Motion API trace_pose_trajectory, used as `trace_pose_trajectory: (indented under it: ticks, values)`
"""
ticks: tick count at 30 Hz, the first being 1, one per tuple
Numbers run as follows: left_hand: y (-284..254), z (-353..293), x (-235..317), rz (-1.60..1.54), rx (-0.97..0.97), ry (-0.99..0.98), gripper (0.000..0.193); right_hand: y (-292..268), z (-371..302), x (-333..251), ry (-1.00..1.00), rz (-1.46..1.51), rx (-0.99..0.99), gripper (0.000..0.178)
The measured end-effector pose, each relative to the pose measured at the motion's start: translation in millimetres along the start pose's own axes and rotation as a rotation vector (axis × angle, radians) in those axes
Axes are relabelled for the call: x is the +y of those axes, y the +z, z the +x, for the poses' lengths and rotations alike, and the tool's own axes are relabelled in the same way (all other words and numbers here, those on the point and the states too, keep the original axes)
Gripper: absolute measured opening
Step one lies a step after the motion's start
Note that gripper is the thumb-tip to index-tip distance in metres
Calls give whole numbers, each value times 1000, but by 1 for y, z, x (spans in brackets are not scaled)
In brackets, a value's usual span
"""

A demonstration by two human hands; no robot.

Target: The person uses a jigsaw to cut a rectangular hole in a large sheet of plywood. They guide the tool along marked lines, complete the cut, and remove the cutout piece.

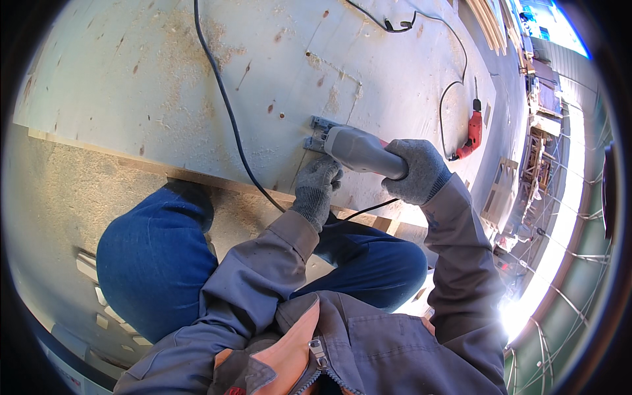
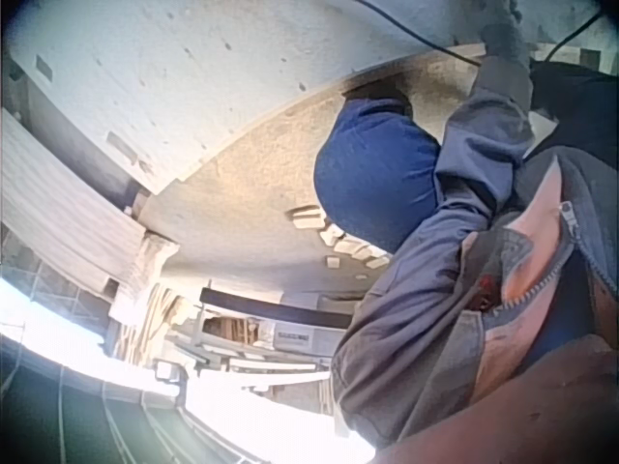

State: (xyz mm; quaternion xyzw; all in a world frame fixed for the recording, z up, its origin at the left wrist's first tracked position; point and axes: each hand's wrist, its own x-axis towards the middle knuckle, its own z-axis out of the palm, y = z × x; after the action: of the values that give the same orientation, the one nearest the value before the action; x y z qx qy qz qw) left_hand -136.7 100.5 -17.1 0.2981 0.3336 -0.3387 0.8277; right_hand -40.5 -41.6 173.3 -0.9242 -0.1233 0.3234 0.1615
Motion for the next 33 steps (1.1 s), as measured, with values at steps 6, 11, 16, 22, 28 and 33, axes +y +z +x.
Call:
trace_pose_trajectory:
  ticks: [6, 11, 16, 22, 28, 33]
  values:
    - [-1, 1, 0, 3, -1, 20, 21, 0, 2, -2, -5, -4, -2, 37]
    - [2, -2, 4, -6, 32, 39, 20, 2, 4, 1, -35, 8, 18, 35]
    - [7, -5, 6, -25, 78, 63, 20, 1, 5, -1, -36, -15, 8, 35]
    - [-2, -1, 6, -11, 41, 34, 24, 3, 6, -5, -31, -8, 23, 35]
    - [1, -4, 10, 40, 30, 133, 22, 5, 7, -6, -14, 1, 28, 34]
    - [3, -8, 15, -37, 67, 57, 23, 5, 8, -8, -25, -17, 36, 34]
